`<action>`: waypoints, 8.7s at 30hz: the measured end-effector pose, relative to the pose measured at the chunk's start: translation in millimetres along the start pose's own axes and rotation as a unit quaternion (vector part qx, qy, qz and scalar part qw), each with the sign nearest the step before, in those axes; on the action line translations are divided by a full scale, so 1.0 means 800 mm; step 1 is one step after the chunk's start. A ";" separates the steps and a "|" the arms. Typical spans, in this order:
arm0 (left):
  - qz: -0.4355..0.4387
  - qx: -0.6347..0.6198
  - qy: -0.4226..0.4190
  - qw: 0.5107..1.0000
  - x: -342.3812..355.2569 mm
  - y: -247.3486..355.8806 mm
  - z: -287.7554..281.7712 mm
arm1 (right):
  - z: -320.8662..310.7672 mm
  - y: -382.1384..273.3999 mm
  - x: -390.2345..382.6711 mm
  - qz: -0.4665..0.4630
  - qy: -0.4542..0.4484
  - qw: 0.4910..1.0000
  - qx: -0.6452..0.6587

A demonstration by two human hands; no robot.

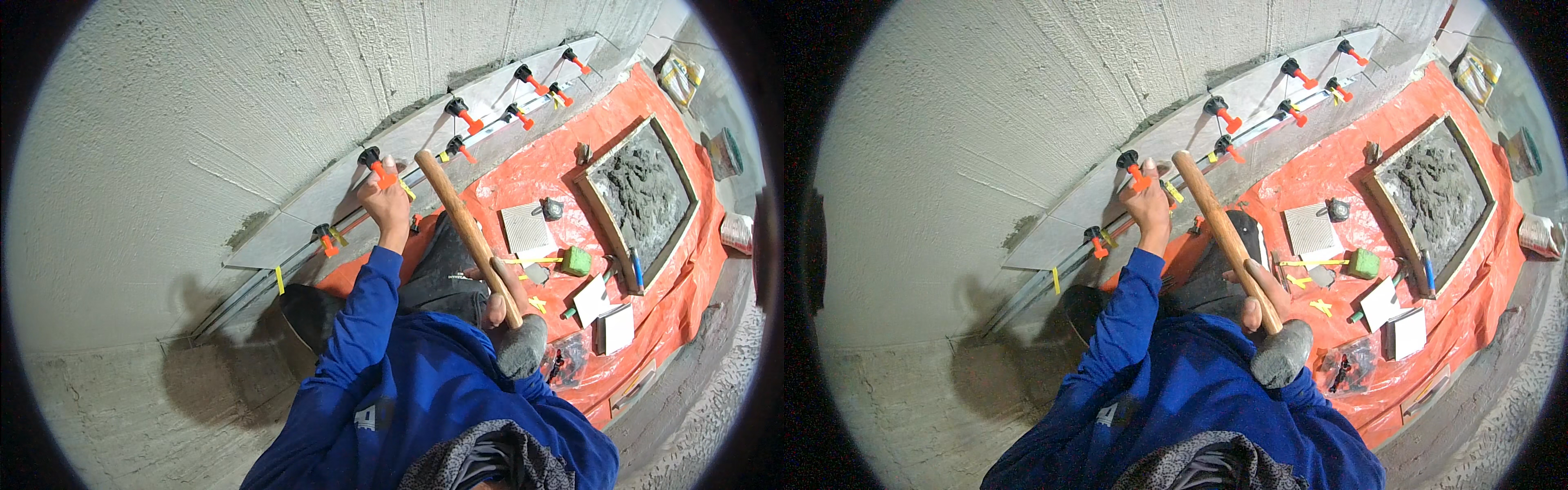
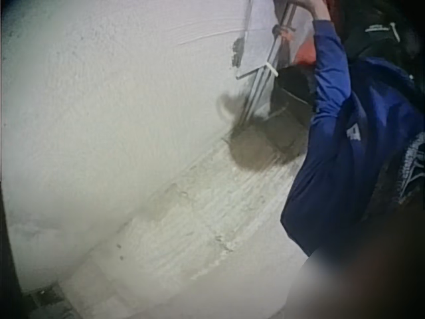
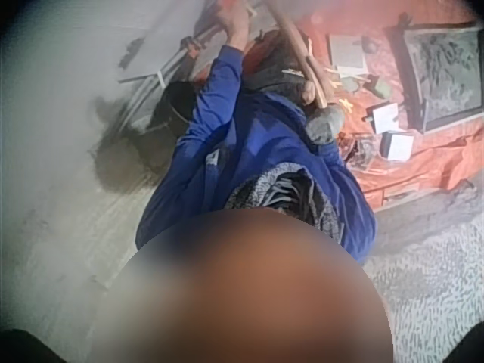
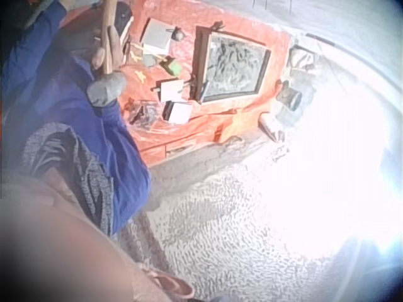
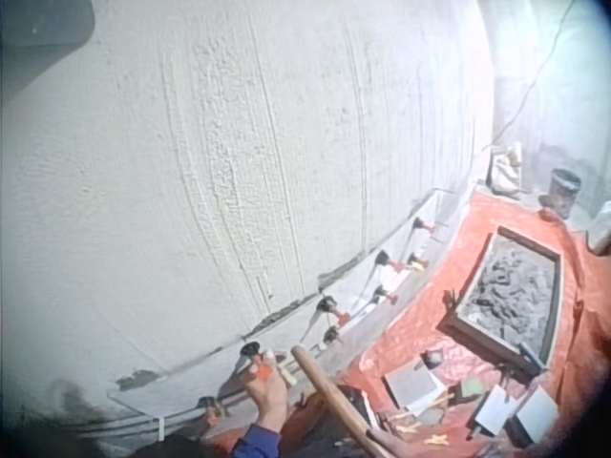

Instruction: The person installs wall tiles by placing them against a prepared wall and securing them with tile leveling clips and wedges. They use a rubber mallet to tap the tiles into alignment and repeatedly adjust the leveling system to ensure even spacing.

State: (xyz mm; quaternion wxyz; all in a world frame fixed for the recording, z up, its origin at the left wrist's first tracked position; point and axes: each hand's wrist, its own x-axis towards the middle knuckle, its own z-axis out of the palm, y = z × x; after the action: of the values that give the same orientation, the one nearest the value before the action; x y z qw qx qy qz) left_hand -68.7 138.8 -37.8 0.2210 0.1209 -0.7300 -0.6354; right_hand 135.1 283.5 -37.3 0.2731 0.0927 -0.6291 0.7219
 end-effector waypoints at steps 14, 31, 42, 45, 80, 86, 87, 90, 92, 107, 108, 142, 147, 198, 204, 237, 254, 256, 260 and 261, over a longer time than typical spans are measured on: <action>0.068 0.022 0.018 0.997 -0.006 0.010 0.001 | 0.011 0.016 0.021 0.042 -0.083 0.995 -0.033; 0.081 0.061 0.009 0.995 0.001 0.009 -0.003 | 0.003 0.009 0.003 0.075 -0.037 0.996 -0.005; 0.108 0.070 0.010 0.992 0.007 0.008 -0.001 | 0.012 0.012 0.024 0.063 -0.079 0.992 -0.073; 0.099 0.079 0.007 0.992 0.004 0.007 0.000 | 0.016 0.016 0.020 0.103 -0.068 0.992 -0.041; -0.030 0.103 -0.044 0.993 0.000 0.028 -0.011 | -0.004 0.002 -0.001 0.045 -0.042 0.997 -0.052; 0.004 0.097 -0.064 0.993 0.003 0.021 -0.013 | -0.031 -0.004 -0.026 0.061 -0.041 0.985 -0.157; 0.023 0.097 -0.065 0.993 0.003 0.021 -0.014 | -0.032 -0.004 -0.027 0.062 -0.034 0.986 -0.152; 0.000 0.070 -0.079 0.994 -0.004 0.028 -0.014 | -0.027 -0.001 -0.026 0.075 -0.020 0.985 -0.155; -0.015 0.058 -0.114 0.992 -0.019 0.036 -0.016 | -0.025 0.002 -0.022 0.080 -0.015 0.984 -0.156; -0.212 -0.168 -0.173 0.947 -0.090 -0.008 0.007 | -0.041 0.000 -0.014 0.137 -0.002 0.982 -0.129; -0.231 -0.210 -0.174 0.934 -0.090 -0.012 0.010 | -0.041 -0.002 -0.011 0.138 -0.004 0.983 -0.123; -0.280 -0.324 -0.275 0.861 -0.088 -0.011 0.005 | -0.005 0.018 0.020 0.140 -0.030 0.985 -0.097; -0.292 -0.331 -0.258 0.859 -0.089 -0.009 0.006 | -0.011 0.012 0.013 0.133 -0.031 0.987 -0.080; 0.405 -0.245 -0.412 0.778 -0.079 0.278 -0.116 | -0.110 -0.035 -0.044 0.211 0.230 0.910 -0.272; 0.443 -0.224 -0.413 0.764 -0.088 0.302 -0.142 | -0.108 -0.018 -0.052 0.234 0.204 0.928 -0.207; -0.227 0.191 -0.521 0.800 -0.094 0.028 -0.244 | -0.224 0.210 -0.324 0.565 0.182 0.680 -0.430; -0.151 0.202 -0.409 0.877 -0.105 0.016 -0.286 | -0.238 0.139 -0.225 0.489 0.130 0.741 -0.441; -0.164 0.200 -0.374 0.891 -0.106 0.013 -0.295 | -0.217 0.073 -0.147 0.475 0.127 0.840 -0.228; -0.155 0.175 -0.334 0.913 -0.115 0.005 -0.314 | -0.133 -0.079 -0.019 0.131 -0.229 0.956 0.128; -0.150 0.160 -0.324 0.920 -0.118 0.004 -0.318 | -0.101 -0.103 0.005 0.045 -0.357 0.873 0.329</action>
State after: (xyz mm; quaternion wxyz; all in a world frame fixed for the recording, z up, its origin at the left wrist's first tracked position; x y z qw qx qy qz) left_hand 135.1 -40.4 -26.5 -0.1480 0.0499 -0.8271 -0.5400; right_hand 191.0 367.0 19.8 -0.0492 0.4006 -0.4133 0.8163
